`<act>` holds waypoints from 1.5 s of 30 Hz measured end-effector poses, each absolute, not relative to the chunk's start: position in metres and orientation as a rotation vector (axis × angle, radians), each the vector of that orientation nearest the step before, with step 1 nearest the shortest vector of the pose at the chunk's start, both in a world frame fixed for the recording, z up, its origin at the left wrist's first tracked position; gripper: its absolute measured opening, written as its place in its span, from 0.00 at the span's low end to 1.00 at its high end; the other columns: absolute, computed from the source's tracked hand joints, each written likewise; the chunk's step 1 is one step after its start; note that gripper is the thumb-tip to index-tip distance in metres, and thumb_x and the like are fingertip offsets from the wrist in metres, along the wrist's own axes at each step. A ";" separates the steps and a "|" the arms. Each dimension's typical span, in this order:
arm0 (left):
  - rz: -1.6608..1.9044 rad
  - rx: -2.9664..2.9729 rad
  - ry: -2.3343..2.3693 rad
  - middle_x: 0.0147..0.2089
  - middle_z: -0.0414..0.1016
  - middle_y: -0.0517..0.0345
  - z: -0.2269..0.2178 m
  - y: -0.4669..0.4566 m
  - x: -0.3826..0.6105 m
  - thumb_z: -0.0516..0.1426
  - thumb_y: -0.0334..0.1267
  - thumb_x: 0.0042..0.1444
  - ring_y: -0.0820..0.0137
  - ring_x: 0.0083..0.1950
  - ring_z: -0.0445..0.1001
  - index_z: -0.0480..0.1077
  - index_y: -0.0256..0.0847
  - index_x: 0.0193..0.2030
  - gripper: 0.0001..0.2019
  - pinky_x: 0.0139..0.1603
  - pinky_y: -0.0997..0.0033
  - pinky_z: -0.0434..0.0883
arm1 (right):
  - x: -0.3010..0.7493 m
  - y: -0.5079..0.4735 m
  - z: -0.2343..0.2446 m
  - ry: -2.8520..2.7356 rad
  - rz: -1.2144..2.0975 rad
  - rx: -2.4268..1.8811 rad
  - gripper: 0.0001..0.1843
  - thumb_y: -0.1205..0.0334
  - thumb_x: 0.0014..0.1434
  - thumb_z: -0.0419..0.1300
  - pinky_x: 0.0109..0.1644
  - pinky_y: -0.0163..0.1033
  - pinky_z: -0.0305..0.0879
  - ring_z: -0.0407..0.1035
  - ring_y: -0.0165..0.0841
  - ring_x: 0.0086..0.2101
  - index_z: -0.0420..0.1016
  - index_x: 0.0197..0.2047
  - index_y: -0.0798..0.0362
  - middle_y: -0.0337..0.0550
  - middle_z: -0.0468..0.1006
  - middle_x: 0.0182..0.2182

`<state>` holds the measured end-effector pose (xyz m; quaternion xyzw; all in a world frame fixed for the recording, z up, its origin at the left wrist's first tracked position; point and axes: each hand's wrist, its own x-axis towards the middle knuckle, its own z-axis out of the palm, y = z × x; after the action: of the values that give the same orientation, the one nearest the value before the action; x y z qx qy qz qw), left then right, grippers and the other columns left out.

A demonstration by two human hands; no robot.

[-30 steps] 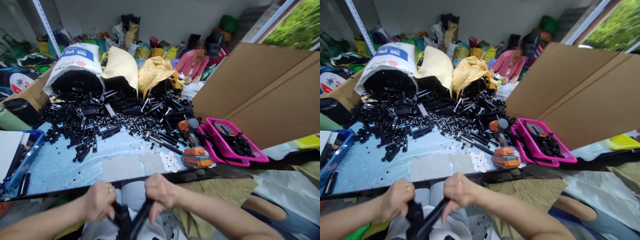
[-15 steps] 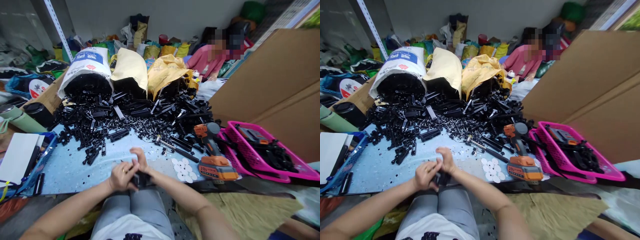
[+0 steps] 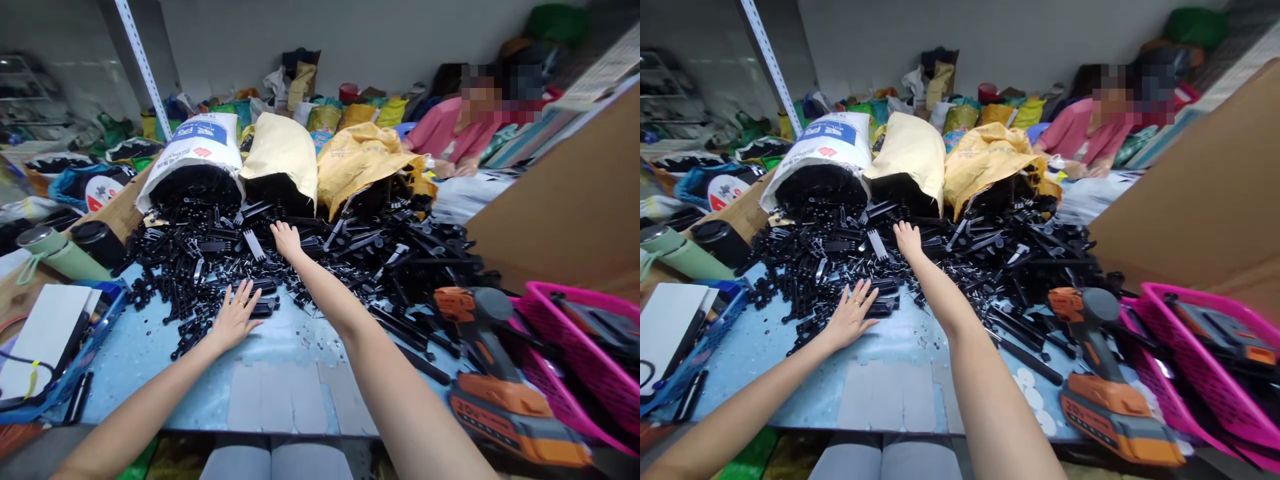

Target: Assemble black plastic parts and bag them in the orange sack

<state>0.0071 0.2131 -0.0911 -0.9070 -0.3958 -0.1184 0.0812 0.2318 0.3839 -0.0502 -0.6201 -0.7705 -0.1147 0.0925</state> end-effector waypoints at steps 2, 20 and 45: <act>-0.389 -2.684 -1.277 0.71 0.42 0.43 -0.082 0.214 -0.011 0.47 0.51 0.62 0.55 0.71 0.37 0.44 0.38 0.69 0.33 0.67 0.45 0.44 | 0.231 0.398 -0.050 -2.334 -0.293 -1.815 0.25 0.74 0.62 0.42 0.49 0.47 0.55 0.57 0.43 0.51 0.57 0.62 0.57 0.58 0.65 0.55; -0.423 -2.085 -2.385 0.49 0.67 0.30 -0.080 0.346 -0.069 0.54 0.37 0.54 0.48 0.52 0.65 0.68 0.24 0.44 0.16 0.47 0.55 0.66 | 0.191 0.086 -0.083 -2.765 -0.094 -1.329 0.27 0.52 0.59 0.57 0.41 0.45 0.59 0.63 0.40 0.37 0.64 0.56 0.61 0.51 0.72 0.37; -1.577 -2.991 -1.728 0.47 0.71 0.48 -0.049 0.073 0.049 0.50 0.41 0.62 0.66 0.45 0.72 0.65 0.40 0.59 0.19 0.48 0.64 0.70 | 0.195 0.060 -0.068 -0.947 1.401 -1.015 0.31 0.48 0.54 0.60 0.26 0.34 0.70 0.68 0.25 0.23 0.64 0.60 0.47 0.39 0.74 0.33</act>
<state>0.0492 0.0726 -0.0491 -0.7458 -0.4308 -0.3933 -0.3217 0.1951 0.0600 -0.0676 -0.4291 -0.4004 0.5922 0.5521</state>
